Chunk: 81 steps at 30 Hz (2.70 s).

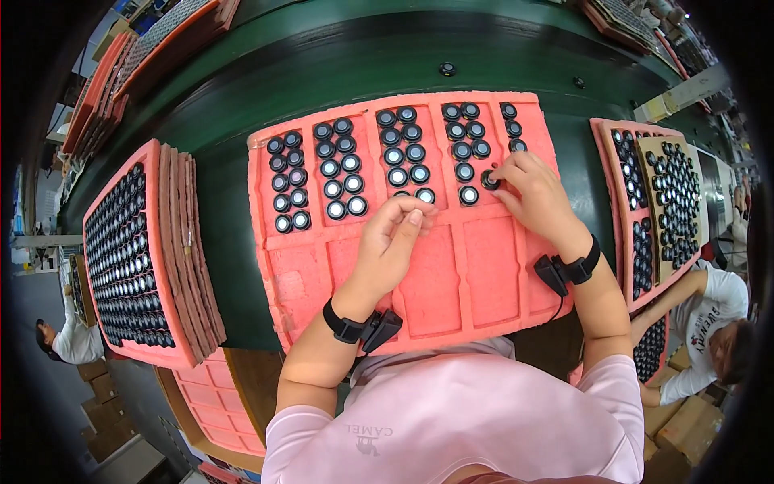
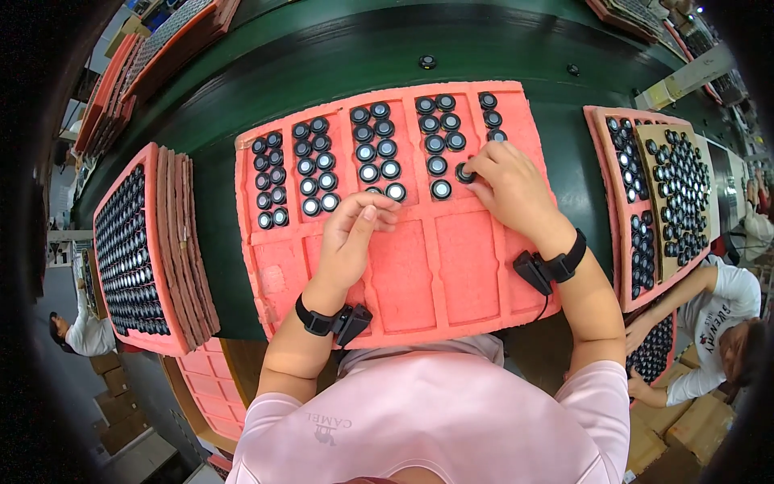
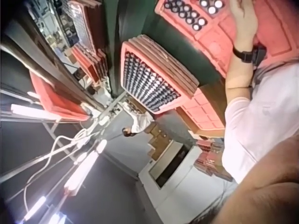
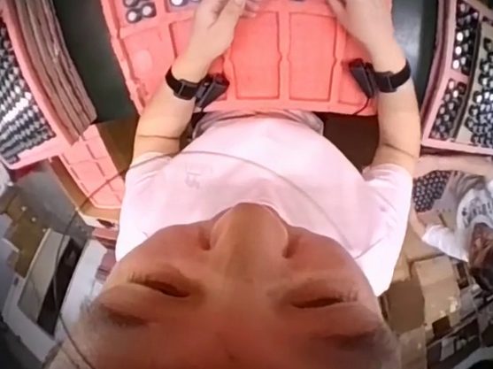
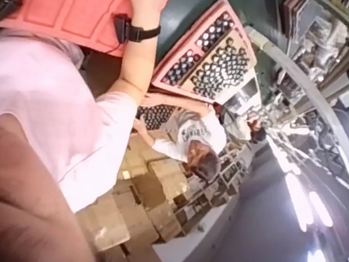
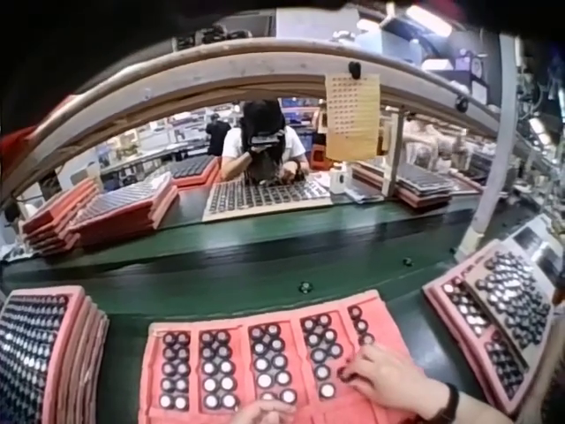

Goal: The person picks up two black circular components from a pink tray, turns them over to inspect them, and touches their sides together. They then place the components back into the tray and repeat the process with new ones.

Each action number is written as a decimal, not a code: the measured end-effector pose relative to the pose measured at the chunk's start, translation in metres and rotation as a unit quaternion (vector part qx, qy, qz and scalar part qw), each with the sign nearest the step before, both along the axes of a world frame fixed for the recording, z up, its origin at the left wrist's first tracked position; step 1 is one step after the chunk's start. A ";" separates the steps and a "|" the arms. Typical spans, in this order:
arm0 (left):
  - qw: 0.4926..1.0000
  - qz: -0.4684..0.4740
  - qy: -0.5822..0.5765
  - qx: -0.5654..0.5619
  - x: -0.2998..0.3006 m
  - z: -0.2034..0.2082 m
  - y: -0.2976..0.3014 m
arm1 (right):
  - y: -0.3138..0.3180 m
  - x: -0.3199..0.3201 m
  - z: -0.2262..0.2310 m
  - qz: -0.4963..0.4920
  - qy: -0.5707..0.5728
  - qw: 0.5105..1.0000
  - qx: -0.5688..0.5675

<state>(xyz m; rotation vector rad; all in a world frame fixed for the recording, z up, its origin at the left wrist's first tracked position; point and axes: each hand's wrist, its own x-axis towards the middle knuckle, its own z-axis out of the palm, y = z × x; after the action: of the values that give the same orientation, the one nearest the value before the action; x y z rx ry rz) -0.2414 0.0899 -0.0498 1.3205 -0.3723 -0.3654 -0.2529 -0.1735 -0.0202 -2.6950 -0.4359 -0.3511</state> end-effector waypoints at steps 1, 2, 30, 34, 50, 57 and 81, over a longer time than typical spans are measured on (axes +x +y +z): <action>1.000 0.001 0.001 -0.001 0.000 0.001 0.000 | -0.001 -0.001 0.000 0.000 0.014 1.000 0.004; 1.000 0.001 0.001 -0.001 0.000 0.001 0.000 | -0.002 -0.001 0.000 0.001 0.028 1.000 0.007; 0.998 0.057 -0.015 -0.036 0.003 -0.005 0.002 | 0.041 0.222 -0.023 0.003 0.030 0.995 -0.092; 0.998 0.063 -0.014 -0.024 0.005 -0.005 0.001 | 0.048 0.239 -0.024 0.006 0.064 0.992 -0.105; 0.945 0.166 -0.279 0.046 -0.003 0.022 0.001 | 0.079 0.000 -0.003 0.133 0.409 0.522 0.736; 0.930 0.085 -0.341 0.107 -0.004 0.017 0.001 | 0.085 -0.022 -0.032 0.162 0.396 0.421 0.800; 0.969 0.064 -0.227 0.078 -0.006 0.013 0.001 | 0.065 -0.036 -0.006 0.120 0.197 0.797 0.558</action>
<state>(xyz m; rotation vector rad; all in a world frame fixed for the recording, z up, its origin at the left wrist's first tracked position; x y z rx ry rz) -0.2474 0.0908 -0.0370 1.5744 -0.6468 0.0241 -0.2891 -0.1081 -0.0265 -1.4593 -0.2885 0.0570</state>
